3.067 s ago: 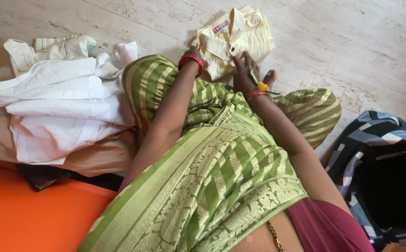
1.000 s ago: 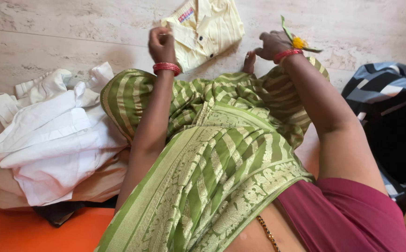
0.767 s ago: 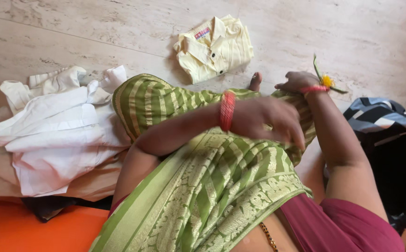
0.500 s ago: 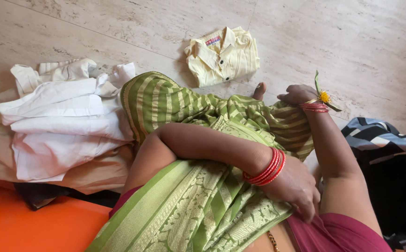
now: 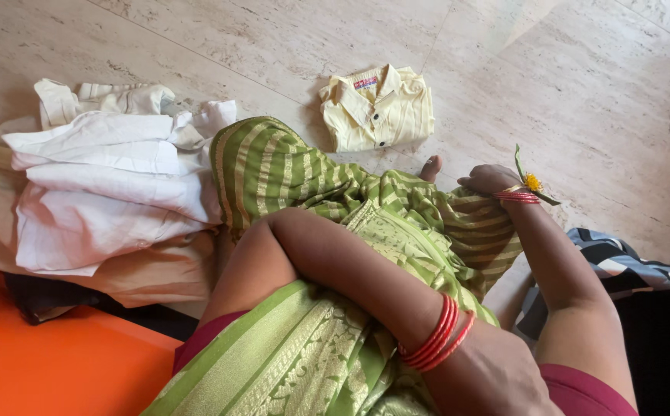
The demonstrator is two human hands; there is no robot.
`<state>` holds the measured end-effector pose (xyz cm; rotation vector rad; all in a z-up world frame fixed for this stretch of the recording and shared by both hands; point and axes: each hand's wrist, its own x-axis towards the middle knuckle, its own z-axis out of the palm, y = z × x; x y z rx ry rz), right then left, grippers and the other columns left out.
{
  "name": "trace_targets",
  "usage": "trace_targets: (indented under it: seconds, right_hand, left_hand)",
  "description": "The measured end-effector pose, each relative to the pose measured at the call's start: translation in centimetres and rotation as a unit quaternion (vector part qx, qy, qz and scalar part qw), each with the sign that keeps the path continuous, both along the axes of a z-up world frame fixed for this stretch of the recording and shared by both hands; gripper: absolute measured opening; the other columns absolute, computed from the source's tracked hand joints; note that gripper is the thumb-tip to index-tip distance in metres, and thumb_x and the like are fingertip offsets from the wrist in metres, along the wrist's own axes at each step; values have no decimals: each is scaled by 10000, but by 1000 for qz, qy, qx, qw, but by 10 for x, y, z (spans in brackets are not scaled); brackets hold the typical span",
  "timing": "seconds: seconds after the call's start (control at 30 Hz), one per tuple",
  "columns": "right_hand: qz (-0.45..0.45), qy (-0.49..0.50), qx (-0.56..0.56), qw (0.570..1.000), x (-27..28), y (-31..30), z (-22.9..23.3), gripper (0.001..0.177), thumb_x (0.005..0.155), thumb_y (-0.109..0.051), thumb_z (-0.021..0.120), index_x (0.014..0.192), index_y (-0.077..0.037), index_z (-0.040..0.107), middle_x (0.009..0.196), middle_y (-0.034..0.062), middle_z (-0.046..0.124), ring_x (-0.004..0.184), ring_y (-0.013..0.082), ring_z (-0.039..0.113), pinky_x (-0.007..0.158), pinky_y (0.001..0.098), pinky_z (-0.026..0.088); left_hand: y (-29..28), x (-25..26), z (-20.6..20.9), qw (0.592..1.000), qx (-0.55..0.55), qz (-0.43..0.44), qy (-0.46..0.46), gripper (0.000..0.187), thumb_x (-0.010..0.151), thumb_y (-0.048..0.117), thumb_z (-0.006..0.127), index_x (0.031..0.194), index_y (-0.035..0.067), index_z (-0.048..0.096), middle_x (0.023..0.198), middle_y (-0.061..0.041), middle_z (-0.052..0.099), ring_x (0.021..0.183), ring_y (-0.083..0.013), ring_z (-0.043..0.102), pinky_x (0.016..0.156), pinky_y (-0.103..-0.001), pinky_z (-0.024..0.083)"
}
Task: The person buttons two shirts and then folds the shirts by hand while sitting on the floor.
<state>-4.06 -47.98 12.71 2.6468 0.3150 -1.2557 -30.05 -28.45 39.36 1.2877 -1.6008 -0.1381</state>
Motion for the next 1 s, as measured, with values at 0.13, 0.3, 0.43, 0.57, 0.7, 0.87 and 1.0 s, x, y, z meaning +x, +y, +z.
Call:
trace_targets:
  seconds: [0.13, 0.3, 0.43, 0.57, 0.7, 0.87, 1.0]
  right_hand:
    - [-21, 6, -5, 1000, 1, 1, -4, 548, 961, -556, 538, 1154, -106, 785, 1167, 157, 762, 1125, 350, 701, 1001, 496, 508]
    - [17, 1, 21, 1000, 4, -8, -16, 582, 976, -575, 517, 1104, -80, 795, 1143, 176, 770, 1107, 358, 712, 989, 489, 510]
    - [19, 11, 21, 1000, 4, -8, -12, 581, 958, -585, 528, 1097, -92, 803, 1144, 173, 771, 1111, 362, 704, 979, 490, 505]
    - [-5, -19, 25, 999, -8, 3, 10, 566, 961, -584, 537, 1140, -106, 781, 1146, 187, 775, 1100, 371, 717, 971, 488, 516]
    - [-65, -77, 21, 995, -18, 5, 20, 539, 941, -556, 586, 1234, -132, 745, 1206, 181, 744, 1152, 378, 686, 1003, 479, 513]
    - [-94, -132, 46, 986, -22, -7, 1, 596, 907, -544, 650, 1318, -115, 686, 1224, 196, 722, 1169, 374, 673, 997, 466, 519]
    - [-87, -148, 67, 983, -20, -11, -5, 616, 914, -552, 669, 1338, -106, 688, 1218, 220, 728, 1161, 399, 673, 1008, 469, 513]
  left_hand:
    - [-2, -3, -6, 999, 2, 39, 3, 281, 1044, 209, 562, 1323, 178, 566, 1230, -84, 663, 1105, -299, 690, 887, -424, 571]
    - [0, 0, -11, 998, -1, 65, 3, 288, 1058, 233, 576, 1341, 178, 576, 1260, -100, 659, 1140, -312, 681, 922, -429, 563]
    - [39, 7, -3, 996, 16, 86, -1, 295, 1069, 252, 587, 1355, 179, 585, 1283, -114, 656, 1168, -322, 673, 951, -434, 556]
    - [68, 4, -3, 996, 39, 83, 10, 303, 1080, 271, 598, 1369, 179, 593, 1307, -127, 653, 1196, -332, 665, 979, -438, 549]
    - [52, 33, -11, 995, 30, 94, 6, 312, 1091, 290, 610, 1383, 180, 601, 1330, -140, 649, 1224, -342, 658, 1008, -443, 543]
    - [181, 10, 17, 993, 4, 113, 9, 325, 1105, 314, 624, 1401, 181, 612, 1360, -157, 645, 1260, -354, 648, 1043, -448, 534]
    - [311, -52, 70, 987, 13, 161, 12, 270, 1119, 294, 642, 1337, 137, 661, 1355, -146, 661, 1258, -366, 670, 1006, -460, 535]
